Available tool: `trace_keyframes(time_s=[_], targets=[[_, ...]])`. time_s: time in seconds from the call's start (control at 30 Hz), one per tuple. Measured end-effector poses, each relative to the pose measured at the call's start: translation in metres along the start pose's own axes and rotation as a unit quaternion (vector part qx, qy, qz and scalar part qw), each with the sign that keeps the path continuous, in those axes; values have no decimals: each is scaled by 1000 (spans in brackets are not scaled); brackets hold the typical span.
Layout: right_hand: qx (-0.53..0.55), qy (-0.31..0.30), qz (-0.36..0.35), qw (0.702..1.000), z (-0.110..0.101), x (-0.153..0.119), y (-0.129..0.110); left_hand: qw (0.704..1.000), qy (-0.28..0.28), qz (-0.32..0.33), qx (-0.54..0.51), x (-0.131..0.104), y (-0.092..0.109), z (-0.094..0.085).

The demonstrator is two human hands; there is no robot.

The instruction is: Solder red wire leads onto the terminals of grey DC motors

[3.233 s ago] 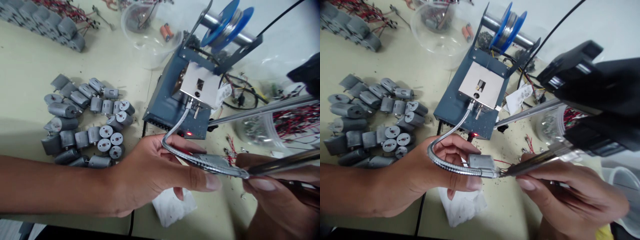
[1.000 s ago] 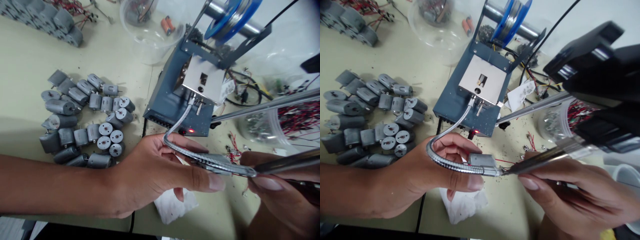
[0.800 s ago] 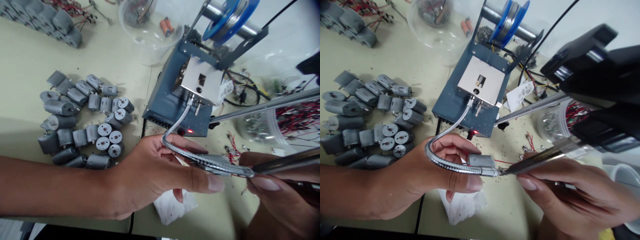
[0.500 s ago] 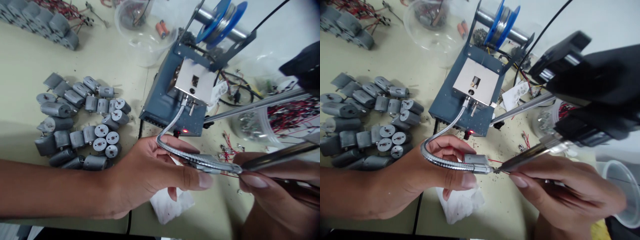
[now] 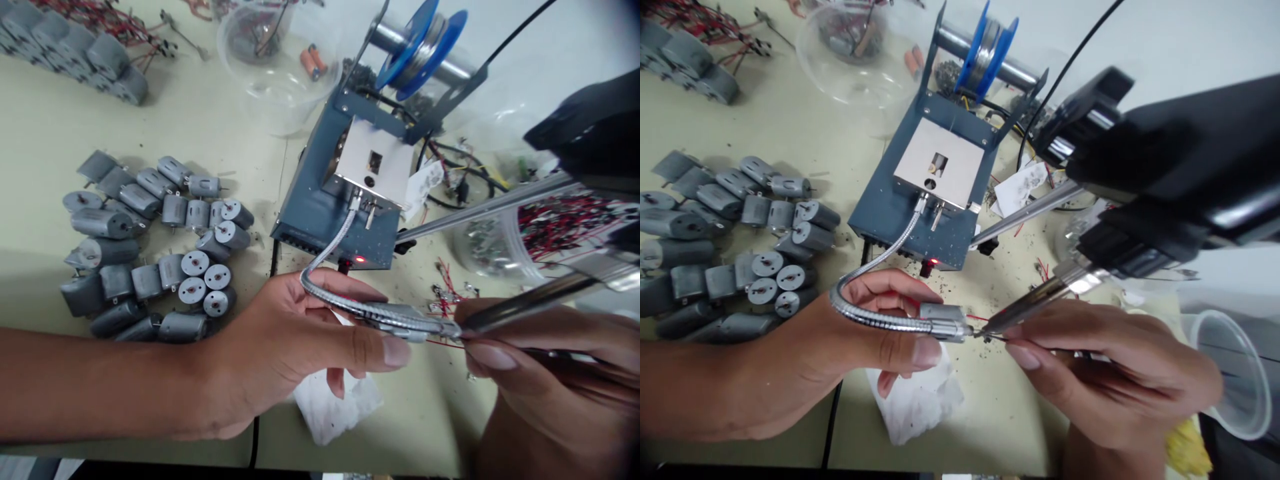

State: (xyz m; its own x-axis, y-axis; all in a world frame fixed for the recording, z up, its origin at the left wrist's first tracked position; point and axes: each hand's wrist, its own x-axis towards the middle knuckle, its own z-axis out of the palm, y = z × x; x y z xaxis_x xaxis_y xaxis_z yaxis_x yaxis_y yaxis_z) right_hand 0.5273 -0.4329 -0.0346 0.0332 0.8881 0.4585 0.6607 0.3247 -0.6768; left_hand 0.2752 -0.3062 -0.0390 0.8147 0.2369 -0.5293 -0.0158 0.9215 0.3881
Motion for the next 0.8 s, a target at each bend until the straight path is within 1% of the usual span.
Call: trace_keyframes(time_s=[0.07,0.13,0.3,0.4,0.5,0.67,0.8], targets=[[2,10,-2,1000,1,1,-1,1000,-5,-6,-6,-2,4,0],[1,25,3,1000,2,3,-2,1000,-8,-5,-17,-1,3,1],[19,32,3,999,3,7,-1,997,-5,70,-40,9,-14,4],[12,40,1,999,3,8,-2,997,-6,71,-27,11,-18,4],[-2,37,-8,999,4,9,-5,997,-10,73,-21,7,-11,4],[-5,42,5,999,7,11,-8,1000,-11,5,-22,-3,7,5],[15,41,15,999,5,8,-5,1000,-9,5,-20,-5,10,5]])
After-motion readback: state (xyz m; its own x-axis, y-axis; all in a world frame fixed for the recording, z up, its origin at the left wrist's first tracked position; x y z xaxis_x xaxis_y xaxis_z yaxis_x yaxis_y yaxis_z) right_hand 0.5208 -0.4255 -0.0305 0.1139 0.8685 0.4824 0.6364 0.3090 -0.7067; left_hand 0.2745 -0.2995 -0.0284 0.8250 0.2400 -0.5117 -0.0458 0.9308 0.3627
